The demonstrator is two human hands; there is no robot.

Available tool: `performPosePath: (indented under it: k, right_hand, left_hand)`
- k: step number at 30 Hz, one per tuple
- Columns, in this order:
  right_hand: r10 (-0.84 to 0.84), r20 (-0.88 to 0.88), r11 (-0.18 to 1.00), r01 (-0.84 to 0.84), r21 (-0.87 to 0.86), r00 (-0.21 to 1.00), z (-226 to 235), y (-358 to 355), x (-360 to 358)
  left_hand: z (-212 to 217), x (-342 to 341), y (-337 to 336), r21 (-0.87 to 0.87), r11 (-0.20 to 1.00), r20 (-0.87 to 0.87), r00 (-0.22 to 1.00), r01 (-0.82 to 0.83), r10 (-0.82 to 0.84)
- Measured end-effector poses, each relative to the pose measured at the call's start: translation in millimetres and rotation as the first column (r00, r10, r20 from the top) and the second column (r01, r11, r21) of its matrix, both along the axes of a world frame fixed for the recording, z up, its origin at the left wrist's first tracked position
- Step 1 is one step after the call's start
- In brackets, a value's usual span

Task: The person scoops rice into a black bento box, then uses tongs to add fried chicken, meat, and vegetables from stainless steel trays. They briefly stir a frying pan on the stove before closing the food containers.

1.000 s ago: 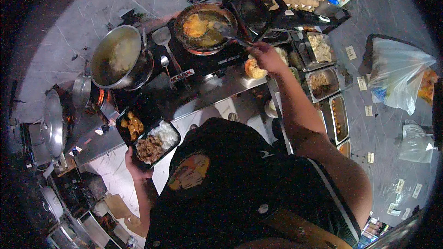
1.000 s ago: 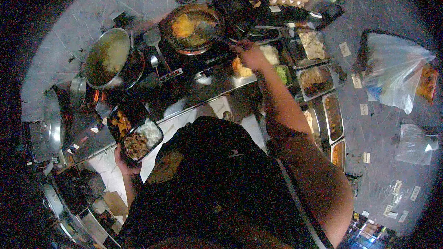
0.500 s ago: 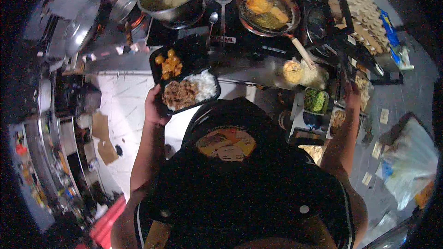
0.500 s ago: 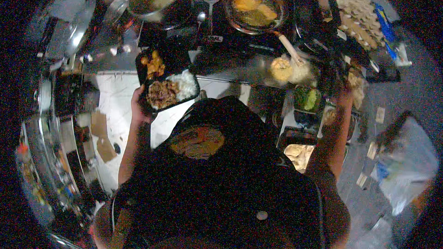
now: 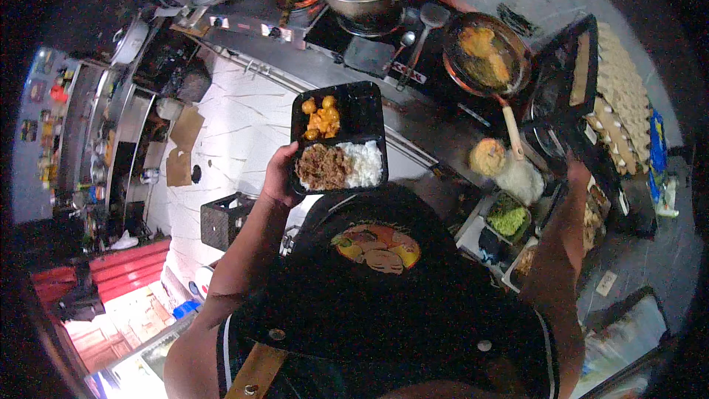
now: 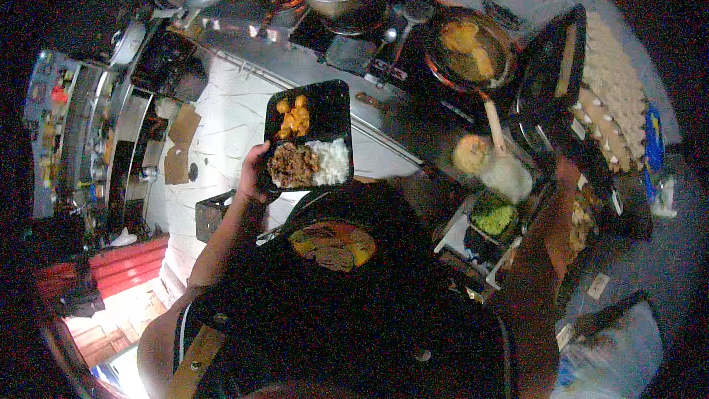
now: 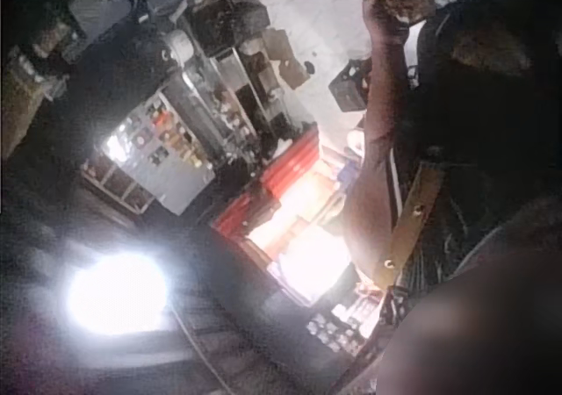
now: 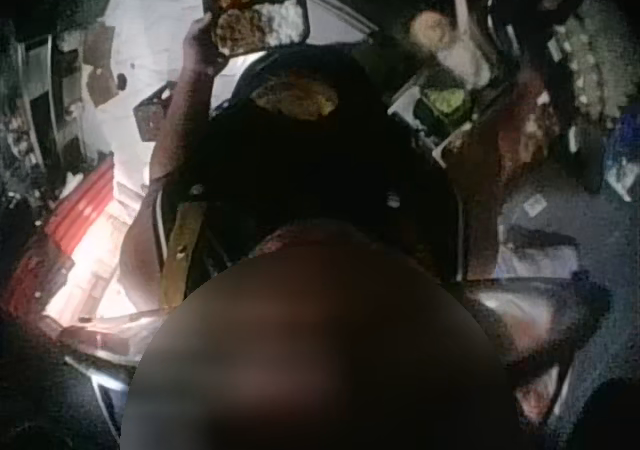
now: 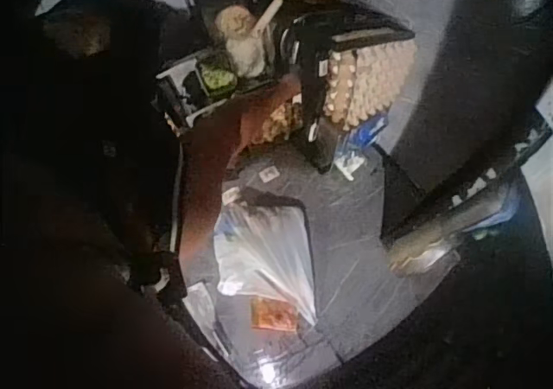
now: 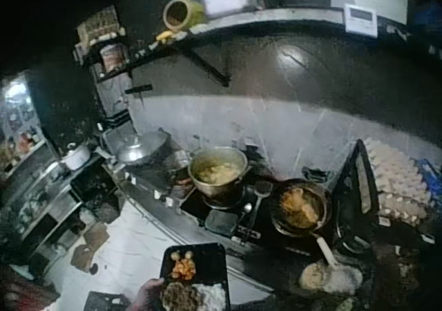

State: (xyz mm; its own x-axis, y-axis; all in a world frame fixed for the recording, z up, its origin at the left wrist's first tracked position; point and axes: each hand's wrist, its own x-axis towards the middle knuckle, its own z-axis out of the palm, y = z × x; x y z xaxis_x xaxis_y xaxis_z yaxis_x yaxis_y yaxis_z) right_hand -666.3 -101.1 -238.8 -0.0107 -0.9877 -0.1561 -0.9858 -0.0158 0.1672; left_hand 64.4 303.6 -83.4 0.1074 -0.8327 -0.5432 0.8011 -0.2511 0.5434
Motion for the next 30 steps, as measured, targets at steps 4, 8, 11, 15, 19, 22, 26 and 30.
performPosePath:
  k: [4,8,11,15,19,22,26,30]
  right_hand:
    - [-0.134,-0.036,0.988,0.136,0.068,0.990,20,8,-28]
    - [-0.042,0.138,0.906,0.096,-0.412,0.990,29,59,-52]
    - [-0.064,0.409,0.906,0.225,-0.358,0.910,71,125,-20]
    - [-0.023,0.392,0.982,0.095,-0.166,0.920,107,152,36]
    - [0.105,0.811,0.990,-0.134,-0.034,0.575,104,173,178]
    - [0.125,0.827,0.936,-0.342,0.085,0.548,147,217,354]
    - [-0.556,0.831,0.594,-0.685,0.422,0.030,144,263,519]
    - [-0.742,0.591,0.603,-0.702,0.380,-0.317,110,298,658]
  left_hand:
    - [2,-5,7,-0.010,1.000,0.059,0.998,-0.026,0.027]
    - [-14,3,28,-0.081,0.993,0.011,0.997,-0.082,0.083]
    - [-1,16,28,-0.042,0.992,0.046,0.992,-0.117,0.119]
    - [-13,40,50,-0.055,0.988,0.058,0.988,-0.143,0.146]
    - [-22,62,49,-0.007,0.994,0.009,0.993,-0.113,0.114]
    - [-31,88,52,-0.011,0.998,-0.005,0.998,-0.059,0.059]
    - [-45,138,41,-0.011,0.999,-0.068,0.997,0.033,-0.034]
    - [-34,200,55,-0.149,0.988,-0.179,0.982,0.039,-0.066]
